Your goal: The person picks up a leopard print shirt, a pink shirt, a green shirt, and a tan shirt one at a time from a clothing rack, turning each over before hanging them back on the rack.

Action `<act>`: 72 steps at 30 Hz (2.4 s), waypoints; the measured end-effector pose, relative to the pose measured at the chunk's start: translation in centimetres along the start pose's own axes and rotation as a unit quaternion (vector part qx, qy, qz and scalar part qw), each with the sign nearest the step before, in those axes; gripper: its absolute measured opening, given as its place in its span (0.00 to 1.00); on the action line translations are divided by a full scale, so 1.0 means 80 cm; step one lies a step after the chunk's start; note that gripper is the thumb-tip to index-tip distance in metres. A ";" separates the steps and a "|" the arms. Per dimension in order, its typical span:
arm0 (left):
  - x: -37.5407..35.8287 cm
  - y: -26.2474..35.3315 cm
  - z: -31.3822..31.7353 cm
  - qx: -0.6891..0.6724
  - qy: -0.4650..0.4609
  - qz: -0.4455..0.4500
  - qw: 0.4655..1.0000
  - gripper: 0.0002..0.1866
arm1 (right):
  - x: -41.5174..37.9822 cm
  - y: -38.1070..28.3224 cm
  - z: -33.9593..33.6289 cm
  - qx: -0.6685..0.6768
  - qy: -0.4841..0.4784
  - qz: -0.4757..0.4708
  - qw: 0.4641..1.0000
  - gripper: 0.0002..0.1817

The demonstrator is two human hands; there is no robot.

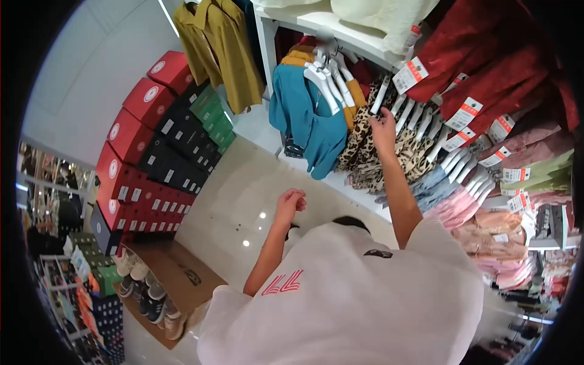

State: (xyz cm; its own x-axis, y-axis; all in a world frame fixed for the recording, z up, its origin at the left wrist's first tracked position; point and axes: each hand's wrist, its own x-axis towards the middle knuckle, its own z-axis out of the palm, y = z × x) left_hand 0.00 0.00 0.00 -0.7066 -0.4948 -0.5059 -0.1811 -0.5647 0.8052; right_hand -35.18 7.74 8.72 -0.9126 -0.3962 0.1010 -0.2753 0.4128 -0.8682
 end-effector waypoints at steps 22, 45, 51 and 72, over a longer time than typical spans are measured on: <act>0.101 0.106 -0.137 0.029 0.023 -0.002 0.999 0.12 | 0.100 -0.014 0.090 0.003 0.175 0.081 0.981 0.26; 0.154 0.196 -0.098 -0.219 -0.236 0.096 0.942 0.32 | -0.132 -0.212 -0.063 0.064 -0.214 -0.075 0.972 0.18; 0.072 0.196 -0.088 -0.294 -0.123 0.065 0.946 0.34 | -0.071 -0.202 0.018 0.091 -0.227 -0.078 0.967 0.16; 0.049 0.197 -0.126 -0.300 -0.122 0.115 0.939 0.28 | -0.086 -0.185 0.078 0.051 -0.205 -0.089 0.973 0.21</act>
State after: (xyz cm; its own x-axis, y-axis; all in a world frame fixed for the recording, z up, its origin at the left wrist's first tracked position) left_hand 1.24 -17.51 7.58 -0.8290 -0.5241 -0.1951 0.3615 -0.7684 0.5281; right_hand -22.94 -0.76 17.89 -0.6499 -0.7568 0.0703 -0.3671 0.2316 -0.9009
